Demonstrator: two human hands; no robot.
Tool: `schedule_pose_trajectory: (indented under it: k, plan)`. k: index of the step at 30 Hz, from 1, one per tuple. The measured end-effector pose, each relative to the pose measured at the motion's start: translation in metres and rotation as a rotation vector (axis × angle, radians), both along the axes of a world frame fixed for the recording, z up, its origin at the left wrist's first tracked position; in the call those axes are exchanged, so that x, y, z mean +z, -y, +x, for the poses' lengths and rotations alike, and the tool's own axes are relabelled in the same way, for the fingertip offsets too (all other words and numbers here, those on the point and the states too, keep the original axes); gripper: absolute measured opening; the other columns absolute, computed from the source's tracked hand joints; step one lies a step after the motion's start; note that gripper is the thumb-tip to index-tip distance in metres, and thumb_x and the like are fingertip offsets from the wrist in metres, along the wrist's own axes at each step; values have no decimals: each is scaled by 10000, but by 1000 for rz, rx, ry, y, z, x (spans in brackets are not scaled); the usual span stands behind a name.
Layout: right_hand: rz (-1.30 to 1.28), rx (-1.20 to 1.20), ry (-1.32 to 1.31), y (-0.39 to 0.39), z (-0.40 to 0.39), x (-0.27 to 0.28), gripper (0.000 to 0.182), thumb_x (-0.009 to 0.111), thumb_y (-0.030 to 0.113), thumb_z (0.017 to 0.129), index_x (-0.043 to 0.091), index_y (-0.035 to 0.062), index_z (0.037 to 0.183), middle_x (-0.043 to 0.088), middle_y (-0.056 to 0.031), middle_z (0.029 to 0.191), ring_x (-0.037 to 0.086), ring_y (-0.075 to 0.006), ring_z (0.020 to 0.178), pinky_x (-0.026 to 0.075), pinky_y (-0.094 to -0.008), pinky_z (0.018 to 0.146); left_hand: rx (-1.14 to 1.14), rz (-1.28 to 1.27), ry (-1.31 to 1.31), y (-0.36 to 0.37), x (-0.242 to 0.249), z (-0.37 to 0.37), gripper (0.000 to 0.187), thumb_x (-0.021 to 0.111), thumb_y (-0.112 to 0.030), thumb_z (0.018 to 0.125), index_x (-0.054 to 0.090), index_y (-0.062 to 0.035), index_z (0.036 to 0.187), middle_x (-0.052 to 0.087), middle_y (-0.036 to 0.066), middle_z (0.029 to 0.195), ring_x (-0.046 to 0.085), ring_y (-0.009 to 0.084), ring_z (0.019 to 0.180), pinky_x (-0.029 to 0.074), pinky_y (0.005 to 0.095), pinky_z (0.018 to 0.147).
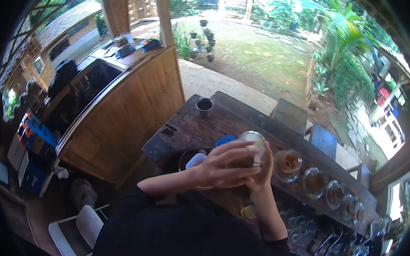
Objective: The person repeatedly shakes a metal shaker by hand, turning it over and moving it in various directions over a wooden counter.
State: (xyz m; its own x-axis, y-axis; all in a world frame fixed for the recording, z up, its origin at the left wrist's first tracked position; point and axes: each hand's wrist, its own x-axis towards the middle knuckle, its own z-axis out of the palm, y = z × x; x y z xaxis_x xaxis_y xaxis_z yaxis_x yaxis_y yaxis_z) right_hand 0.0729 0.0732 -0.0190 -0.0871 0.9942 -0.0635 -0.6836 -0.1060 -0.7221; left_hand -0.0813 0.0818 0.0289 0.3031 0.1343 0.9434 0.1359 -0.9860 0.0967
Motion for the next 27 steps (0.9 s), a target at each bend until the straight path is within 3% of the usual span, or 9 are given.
schedule_pose_trajectory:
  k: [3, 6, 8, 11, 14, 18, 20, 22, 27]
  plan:
    - [-102, 265, -355, 15, -2, 22, 724, 483, 564, 869, 419, 13, 1334, 555, -225, 1202, 576, -360, 1083, 478, -465, 951, -58, 259, -31, 24, 7, -9, 193, 674, -193, 780, 687, -147, 968, 611, 132, 1161, 591, 306, 1106, 495, 427, 915]
    - [211, 375, -566, 36, -6, 37, 871, 483, 637, 826, 310, 4, 1399, 469, -235, 1312, 542, -387, 1123, 473, -485, 943, -193, 375, 84, 31, 14, 3, 182, 668, -196, 802, 692, -154, 977, 614, 131, 1164, 603, 301, 1095, 490, 439, 927]
    - [172, 265, -500, 33, 0, 30, 894, 507, 680, 801, 325, 20, 1377, 465, -239, 1294, 516, -377, 1137, 510, -477, 894, -280, 343, 148, 28, 11, 9, 184, 663, -199, 813, 695, -161, 990, 610, 135, 1175, 607, 301, 1092, 490, 445, 931]
    - [-87, 191, -391, 16, 13, 14, 840, 443, 649, 855, 359, -21, 1355, 499, -236, 1264, 526, -357, 1145, 402, -465, 1025, -66, 52, 61, 15, -1, 14, 286, 699, -218, 789, 686, -220, 1075, 608, 121, 1186, 607, 298, 1091, 496, 449, 931]
    - [39, 270, -502, 33, 7, 26, 784, 488, 587, 858, 374, -10, 1353, 509, -225, 1252, 557, -360, 1106, 474, -490, 948, -124, 281, 92, 25, 6, 12, 318, 735, -222, 760, 683, -239, 1074, 615, 78, 1180, 611, 276, 1086, 498, 442, 928]
    - [293, 348, -521, 44, 1, 37, 840, 475, 630, 834, 356, -4, 1371, 463, -231, 1306, 554, -354, 1104, 478, -480, 936, -30, 519, 650, 30, -9, 75, 343, 746, -201, 712, 673, -283, 1037, 628, 51, 1138, 626, 233, 1043, 504, 421, 909]
    - [24, 261, -512, 28, 17, 10, 782, 446, 603, 865, 376, 0, 1358, 488, -217, 1280, 557, -345, 1103, 482, -478, 931, -170, 242, 134, 19, -1, 28, 366, 755, -226, 696, 672, -273, 1049, 617, 98, 1145, 620, 274, 1041, 502, 414, 900]
    - [-116, 63, -320, 27, 24, 4, 737, 437, 572, 886, 390, 2, 1350, 510, -215, 1261, 558, -338, 1108, 473, -474, 946, -89, -32, 2, 4, -13, 32, 401, 790, -304, 673, 660, -249, 1048, 590, 156, 1168, 604, 336, 1044, 496, 447, 893]
    - [217, 288, -530, 50, 18, 25, 926, 518, 679, 787, 286, 41, 1416, 444, -256, 1314, 553, -400, 1084, 503, -492, 901, -244, 428, 115, 35, 5, 34, 404, 732, -255, 740, 613, -315, 1121, 603, 112, 1175, 608, 278, 1074, 469, 470, 951]
